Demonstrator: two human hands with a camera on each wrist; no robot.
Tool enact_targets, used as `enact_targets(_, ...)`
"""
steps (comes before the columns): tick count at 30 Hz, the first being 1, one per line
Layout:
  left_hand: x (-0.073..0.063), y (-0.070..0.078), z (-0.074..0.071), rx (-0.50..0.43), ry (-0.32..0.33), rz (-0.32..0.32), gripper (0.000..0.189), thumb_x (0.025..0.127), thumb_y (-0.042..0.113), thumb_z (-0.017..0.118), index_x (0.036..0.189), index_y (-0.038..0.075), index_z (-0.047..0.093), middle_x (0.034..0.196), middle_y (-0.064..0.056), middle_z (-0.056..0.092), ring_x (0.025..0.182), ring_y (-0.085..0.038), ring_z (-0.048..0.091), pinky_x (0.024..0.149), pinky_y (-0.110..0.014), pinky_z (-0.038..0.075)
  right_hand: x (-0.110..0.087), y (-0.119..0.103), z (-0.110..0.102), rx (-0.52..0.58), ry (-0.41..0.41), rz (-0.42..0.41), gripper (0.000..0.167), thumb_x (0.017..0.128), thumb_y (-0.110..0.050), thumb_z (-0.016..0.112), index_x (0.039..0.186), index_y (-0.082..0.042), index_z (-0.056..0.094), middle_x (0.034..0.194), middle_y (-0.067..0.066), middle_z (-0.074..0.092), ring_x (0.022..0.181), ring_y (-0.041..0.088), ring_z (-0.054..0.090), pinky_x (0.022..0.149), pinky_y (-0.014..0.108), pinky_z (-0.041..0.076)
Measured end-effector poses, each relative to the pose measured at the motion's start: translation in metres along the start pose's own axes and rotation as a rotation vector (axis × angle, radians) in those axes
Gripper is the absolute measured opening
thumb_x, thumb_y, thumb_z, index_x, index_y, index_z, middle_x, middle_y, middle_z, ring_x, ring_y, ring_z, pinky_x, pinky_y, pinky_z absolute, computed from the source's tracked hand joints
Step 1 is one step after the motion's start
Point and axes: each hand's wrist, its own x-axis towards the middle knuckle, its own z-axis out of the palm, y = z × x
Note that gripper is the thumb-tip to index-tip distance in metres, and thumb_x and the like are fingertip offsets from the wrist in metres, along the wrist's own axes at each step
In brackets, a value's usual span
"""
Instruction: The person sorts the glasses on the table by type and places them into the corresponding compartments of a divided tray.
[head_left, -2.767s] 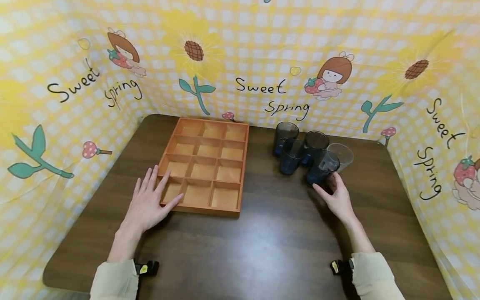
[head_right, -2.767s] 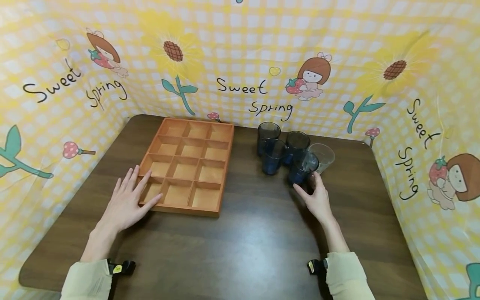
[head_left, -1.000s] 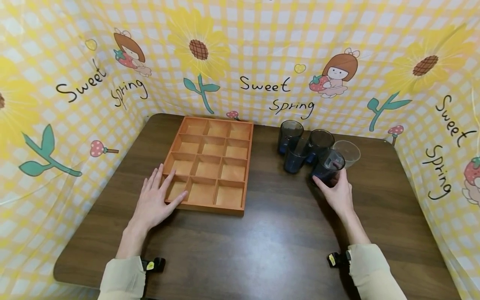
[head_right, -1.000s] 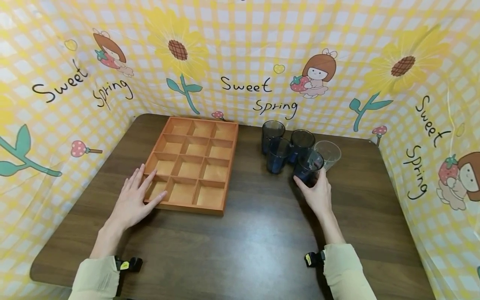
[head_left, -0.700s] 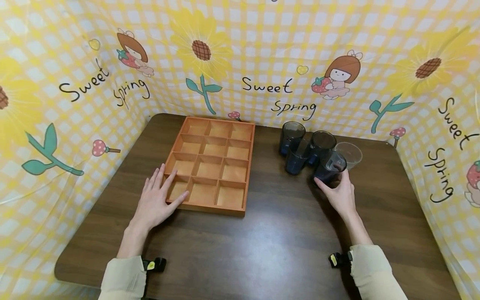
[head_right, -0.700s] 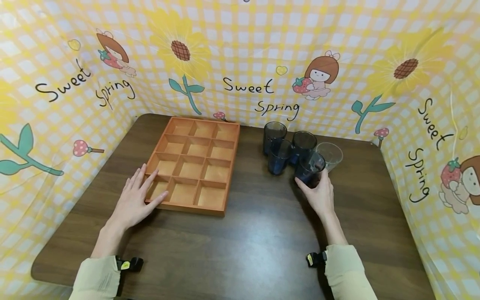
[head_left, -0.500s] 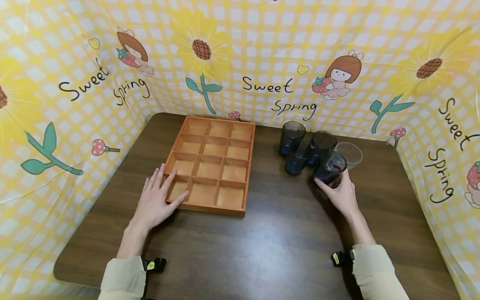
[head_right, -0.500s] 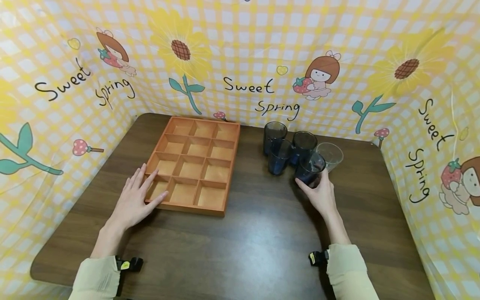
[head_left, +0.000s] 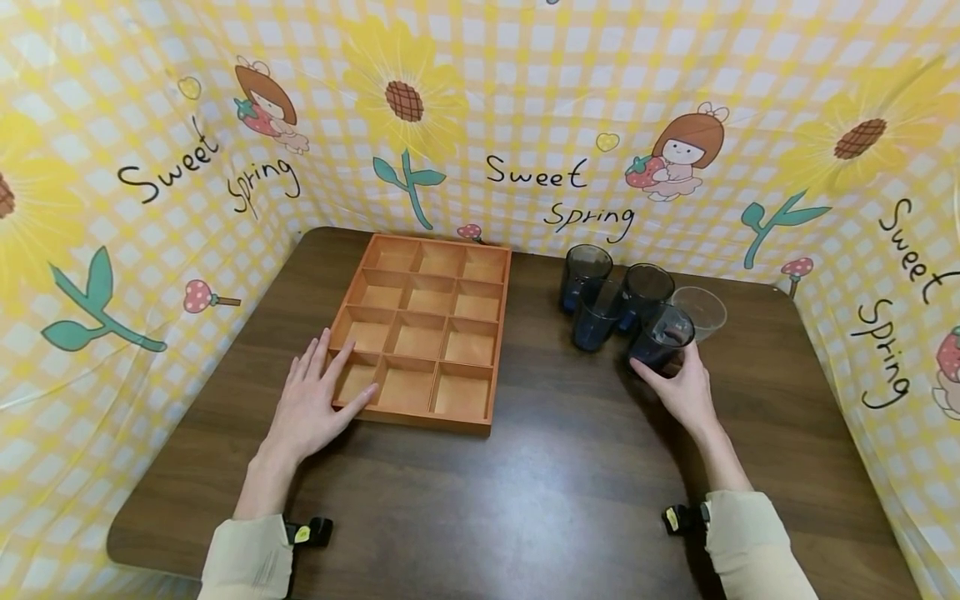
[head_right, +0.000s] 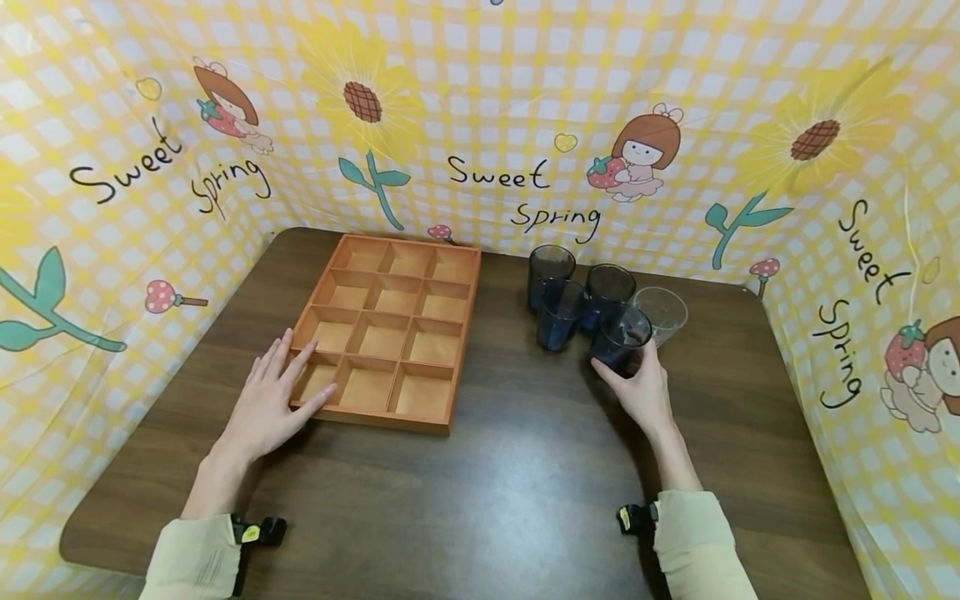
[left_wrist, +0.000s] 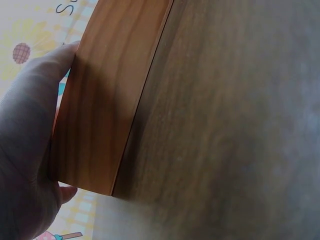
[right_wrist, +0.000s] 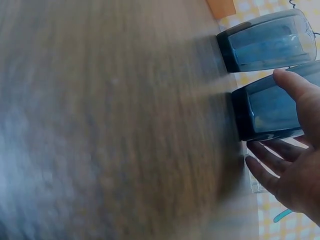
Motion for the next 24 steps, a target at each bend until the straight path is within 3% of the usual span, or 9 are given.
enact_targets(8, 0.0, -0.001, 0.0, 0.013, 0.005, 0.005, 0.089, 0.104, 0.061, 0.065, 0.174, 0.015, 0.035, 0.184, -0.024, 0.013, 0.169, -0.053, 0.016, 0.134, -0.076, 0.013, -0.004, -0.001, 0.007, 0.013, 0.058, -0.004, 0.066, 0.09, -0.017, 0.091, 0.146, -0.005, 0.058, 0.118, 0.026, 0.077, 0.086, -0.019, 0.057, 0.077, 0.002, 0.046)
enact_targets(11, 0.0, -0.001, 0.0, 0.017, 0.009, 0.007, 0.089, 0.104, 0.062, 0.065, 0.174, 0.016, 0.035, 0.184, -0.024, 0.014, 0.169, -0.054, 0.016, 0.134, -0.076, 0.013, -0.007, -0.002, 0.008, 0.032, 0.053, 0.002, 0.063, 0.089, -0.016, 0.092, 0.143, -0.005, 0.061, 0.111, 0.016, 0.077, 0.085, -0.016, 0.059, 0.077, 0.004, 0.047)
enact_targets(18, 0.0, 0.0, -0.001, 0.028, 0.007, 0.0, 0.089, 0.103, 0.061, 0.066, 0.174, 0.018, 0.036, 0.185, -0.023, 0.014, 0.168, -0.054, 0.017, 0.132, -0.078, 0.014, -0.013, -0.013, 0.01, 0.231, -0.028, 0.062, 0.059, 0.09, -0.01, 0.091, 0.14, -0.002, 0.061, 0.098, -0.024, 0.07, 0.089, -0.01, 0.068, 0.081, 0.007, 0.056)
enact_targets(24, 0.0, 0.002, -0.002, 0.032, 0.001, -0.007, 0.089, 0.103, 0.062, 0.066, 0.174, 0.018, 0.036, 0.185, -0.022, 0.015, 0.168, -0.054, 0.017, 0.131, -0.079, 0.014, -0.017, -0.022, 0.014, 0.373, -0.041, 0.121, 0.051, 0.09, -0.001, 0.088, 0.133, -0.008, 0.062, 0.097, -0.028, 0.072, 0.091, -0.007, 0.072, 0.084, 0.009, 0.058)
